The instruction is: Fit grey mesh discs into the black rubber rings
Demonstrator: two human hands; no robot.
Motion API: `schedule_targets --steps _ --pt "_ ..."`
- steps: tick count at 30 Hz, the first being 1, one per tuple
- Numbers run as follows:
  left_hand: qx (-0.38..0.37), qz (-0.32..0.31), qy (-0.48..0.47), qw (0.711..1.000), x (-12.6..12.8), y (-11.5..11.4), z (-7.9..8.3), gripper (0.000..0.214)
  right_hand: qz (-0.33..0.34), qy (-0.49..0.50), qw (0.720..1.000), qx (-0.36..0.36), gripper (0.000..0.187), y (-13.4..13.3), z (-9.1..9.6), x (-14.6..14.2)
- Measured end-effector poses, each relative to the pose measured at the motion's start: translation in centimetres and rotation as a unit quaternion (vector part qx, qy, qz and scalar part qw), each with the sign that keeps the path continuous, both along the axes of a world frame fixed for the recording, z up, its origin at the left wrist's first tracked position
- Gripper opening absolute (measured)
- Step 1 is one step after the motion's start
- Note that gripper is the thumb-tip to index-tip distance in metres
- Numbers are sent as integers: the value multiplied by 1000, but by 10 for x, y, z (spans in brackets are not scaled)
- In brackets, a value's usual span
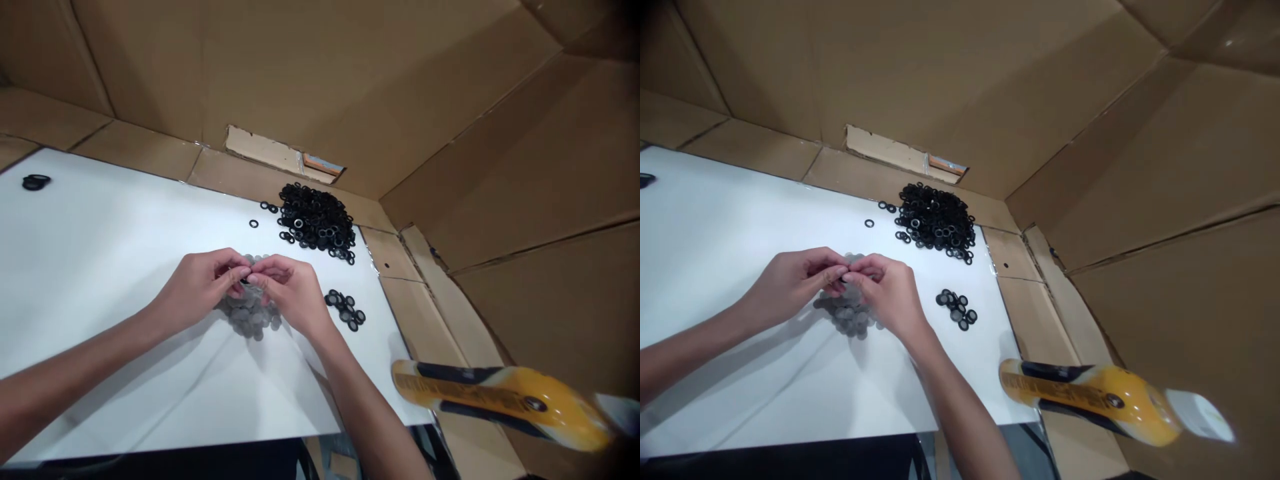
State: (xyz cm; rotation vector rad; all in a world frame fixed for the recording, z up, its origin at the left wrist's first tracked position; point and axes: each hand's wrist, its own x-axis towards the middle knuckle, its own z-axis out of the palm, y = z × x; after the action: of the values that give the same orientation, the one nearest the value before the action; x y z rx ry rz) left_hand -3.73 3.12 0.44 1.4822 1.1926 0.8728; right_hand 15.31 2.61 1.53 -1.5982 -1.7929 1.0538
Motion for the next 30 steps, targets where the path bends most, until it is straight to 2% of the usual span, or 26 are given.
schedule_targets --steps 2,5,10,13,16,19,20,22,25,30 --pt "-12 24 -14 1000 -3 -1 -7 25 12 -28 999 11 14 -3 -2 3" --pt "-40 51 -58 996 -3 0 -15 28 10 -104 994 37 20 -2 -8 15" --pt "-80 36 -101 991 -1 -1 -21 26 31 -157 986 49 16 -2 -18 21" --pt "-102 23 -111 988 0 -6 -22 25 21 -158 985 71 14 -4 -16 21" --pt "-110 27 -101 988 2 -12 -22 26 -34 -102 991 82 12 -7 -8 21" --pt "-121 58 -69 989 5 -17 -18 27 -100 49 994 -9 9 -12 1 15" --pt "-125 62 -68 988 7 -18 -16 27 -117 101 987 -44 11 -14 2 12" --pt "-126 57 -71 988 9 -21 -13 27 -143 169 973 -65 13 -18 2 7" --pt "-120 41 -67 990 11 -26 -9 27 -149 184 971 -35 8 -21 -2 1" --pt "-96 30 -37 994 13 -30 -9 26 -133 106 983 62 8 -25 -5 1"
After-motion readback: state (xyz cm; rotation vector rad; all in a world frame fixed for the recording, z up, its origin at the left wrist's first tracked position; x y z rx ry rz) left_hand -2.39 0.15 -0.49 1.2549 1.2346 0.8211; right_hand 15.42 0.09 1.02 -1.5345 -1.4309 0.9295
